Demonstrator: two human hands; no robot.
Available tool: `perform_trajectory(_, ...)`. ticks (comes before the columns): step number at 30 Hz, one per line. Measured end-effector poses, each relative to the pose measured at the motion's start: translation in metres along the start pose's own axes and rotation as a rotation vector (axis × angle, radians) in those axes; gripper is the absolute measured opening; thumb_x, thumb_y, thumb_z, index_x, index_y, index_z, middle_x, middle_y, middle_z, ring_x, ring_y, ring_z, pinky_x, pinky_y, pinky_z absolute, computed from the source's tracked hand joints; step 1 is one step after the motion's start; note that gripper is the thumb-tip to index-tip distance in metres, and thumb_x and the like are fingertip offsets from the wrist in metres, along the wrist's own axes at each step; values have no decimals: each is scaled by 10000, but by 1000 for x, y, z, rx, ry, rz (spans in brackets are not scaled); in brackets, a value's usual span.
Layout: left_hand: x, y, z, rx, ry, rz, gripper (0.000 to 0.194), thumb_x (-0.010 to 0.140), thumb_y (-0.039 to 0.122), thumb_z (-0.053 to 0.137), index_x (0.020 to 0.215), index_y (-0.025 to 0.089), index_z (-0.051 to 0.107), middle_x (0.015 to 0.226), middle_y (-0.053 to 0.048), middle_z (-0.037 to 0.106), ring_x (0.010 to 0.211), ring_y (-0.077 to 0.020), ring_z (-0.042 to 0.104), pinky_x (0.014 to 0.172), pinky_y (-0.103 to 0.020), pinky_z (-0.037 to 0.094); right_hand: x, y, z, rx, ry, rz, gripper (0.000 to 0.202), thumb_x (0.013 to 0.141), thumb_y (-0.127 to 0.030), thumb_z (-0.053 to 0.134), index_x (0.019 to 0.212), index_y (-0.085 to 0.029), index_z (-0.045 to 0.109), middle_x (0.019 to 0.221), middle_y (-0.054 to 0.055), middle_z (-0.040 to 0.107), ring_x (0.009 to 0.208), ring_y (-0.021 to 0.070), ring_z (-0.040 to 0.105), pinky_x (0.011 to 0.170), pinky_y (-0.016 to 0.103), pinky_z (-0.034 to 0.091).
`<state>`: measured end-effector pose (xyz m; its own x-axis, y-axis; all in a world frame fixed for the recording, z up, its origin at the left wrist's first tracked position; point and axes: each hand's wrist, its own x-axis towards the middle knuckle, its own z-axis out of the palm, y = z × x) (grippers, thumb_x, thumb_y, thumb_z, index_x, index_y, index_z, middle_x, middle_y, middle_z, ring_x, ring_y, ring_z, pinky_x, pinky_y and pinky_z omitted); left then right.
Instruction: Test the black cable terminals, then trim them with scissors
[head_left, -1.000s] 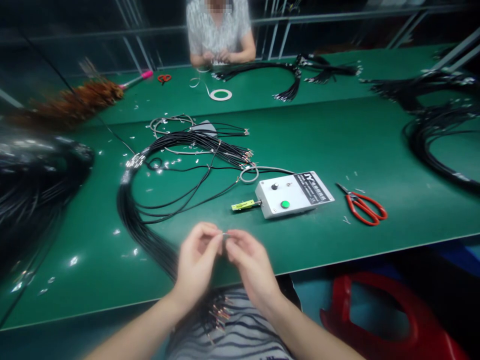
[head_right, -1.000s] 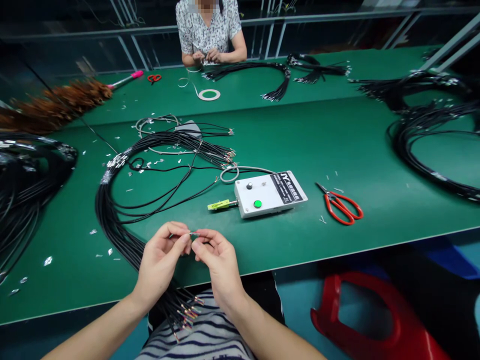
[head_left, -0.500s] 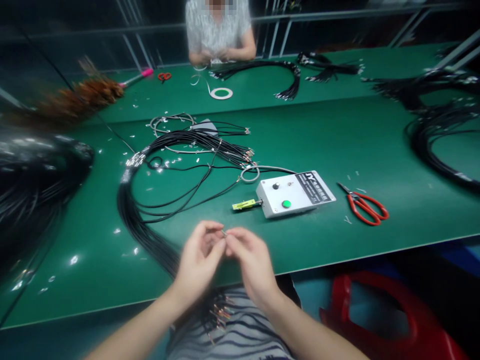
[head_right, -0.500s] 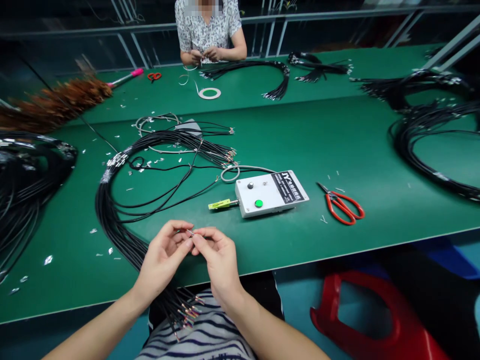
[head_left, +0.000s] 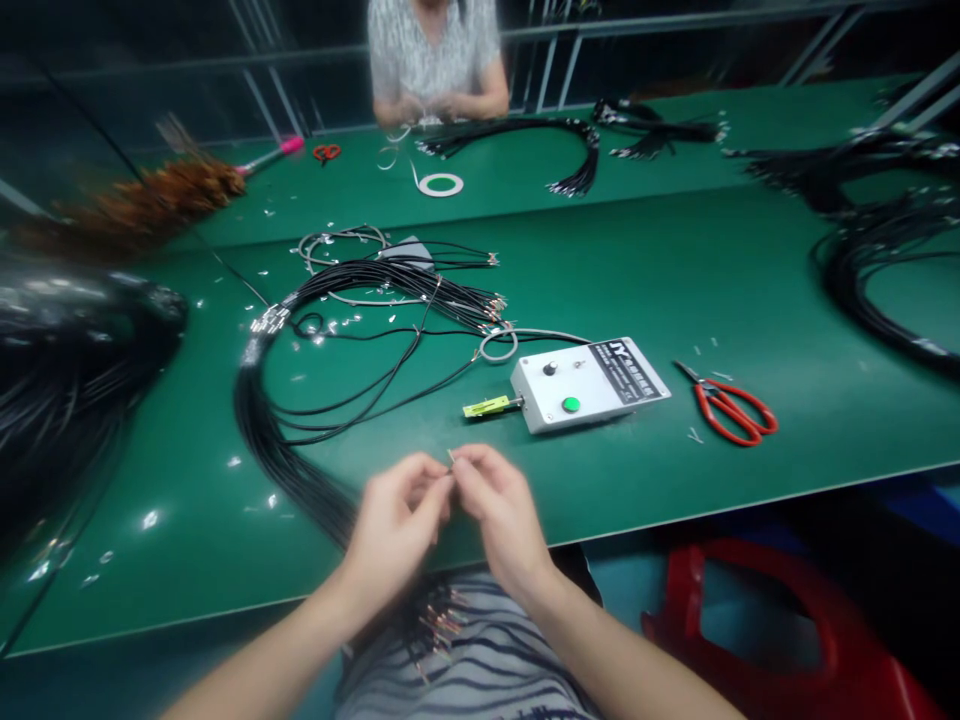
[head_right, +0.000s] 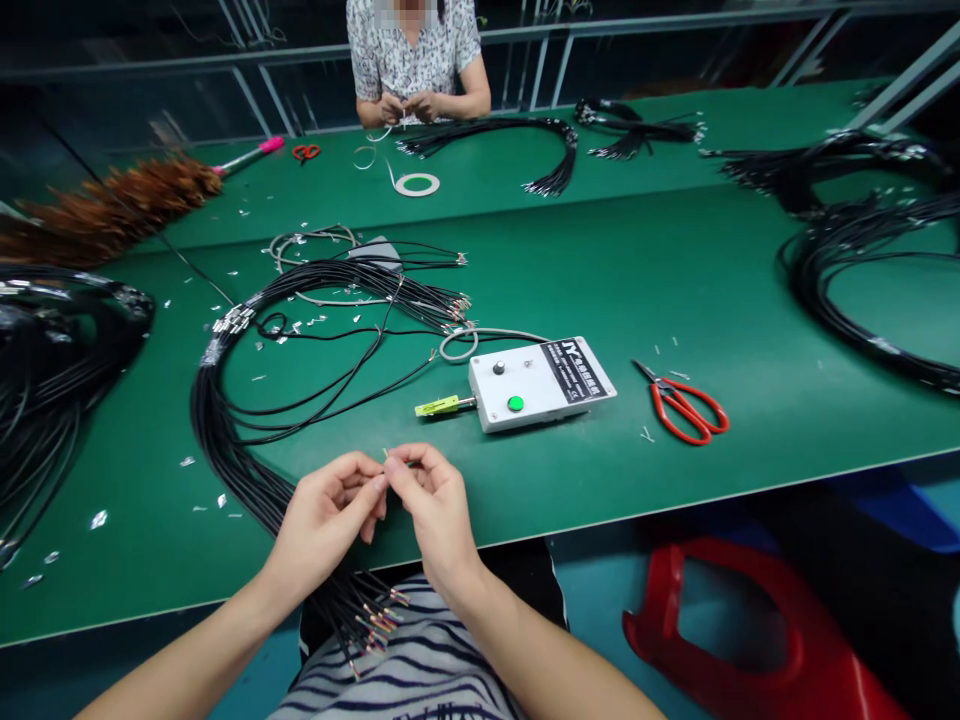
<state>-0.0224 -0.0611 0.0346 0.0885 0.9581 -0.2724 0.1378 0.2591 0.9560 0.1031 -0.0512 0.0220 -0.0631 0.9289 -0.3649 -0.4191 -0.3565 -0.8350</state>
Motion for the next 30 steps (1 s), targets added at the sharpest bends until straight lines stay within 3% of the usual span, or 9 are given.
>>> perform_trajectory(3, -1, -1, 0, -16, 21, 13, 221, 892, 349, 589, 787, 154, 579, 619, 20, 558, 495, -80, 483, 467, -189, 393, 2, 3, 8, 27, 45, -1, 237, 747, -380, 761, 730, -169, 657, 601, -49, 522, 530, 72, 375, 499, 215, 317)
perform_trajectory(12, 0, -1, 0, -88, 59, 14, 229, 889, 344, 603, 772, 152, 565, 621, 19, 568, 475, -70, 482, 456, -186, 379, -4, 4, -7, -13, -18, 12, 267, 723, -324, 781, 967, -221, 752, 939, 31, 688, 683, 112, 530, 643, 252, 441)
perform_trajectory(15, 1, 1, 0, -83, 48, 8, 232, 887, 348, 606, 765, 154, 561, 620, 19, 569, 477, -72, 489, 459, -186, 384, -3, 3, -11, 1, -27, 38, 289, 722, -340, 784, 983, -224, 739, 808, 8, 681, 641, 106, 511, 624, 246, 425)
perform_trajectory(18, 1, 1, 0, -74, 39, 15, 223, 885, 347, 607, 778, 155, 567, 622, 19, 569, 486, -76, 491, 459, -188, 383, -1, 1, -7, 2, -10, 27, 210, 742, -356, 763, 872, -194, 734, 616, -35, 575, 550, 87, 408, 544, 233, 356)
perform_trajectory(22, 1, 0, 1, -72, 50, 35, 203, 886, 326, 609, 788, 152, 570, 632, 17, 571, 508, -77, 483, 471, -185, 380, 0, -2, -1, 6, 13, 3, 152, 718, -312, 771, 761, -179, 713, 629, -34, 556, 561, 89, 393, 536, 236, 322)
perform_trajectory(27, 0, -4, 4, -98, 104, 60, 174, 891, 302, 610, 804, 156, 569, 663, 13, 582, 538, -77, 475, 505, -182, 387, 0, -4, -1, 87, -38, 120, 168, 731, -318, 751, 752, -160, 696, 556, -53, 481, 543, 79, 363, 525, 225, 271)
perform_trajectory(30, -1, -3, 2, -124, 86, 74, 134, 894, 290, 609, 957, 179, 570, 849, -16, 625, 581, -76, 502, 572, -195, 441, 1, -5, -3, 108, -68, 157, 180, 727, -319, 751, 758, -151, 696, 557, -57, 463, 533, 72, 337, 508, 224, 232)
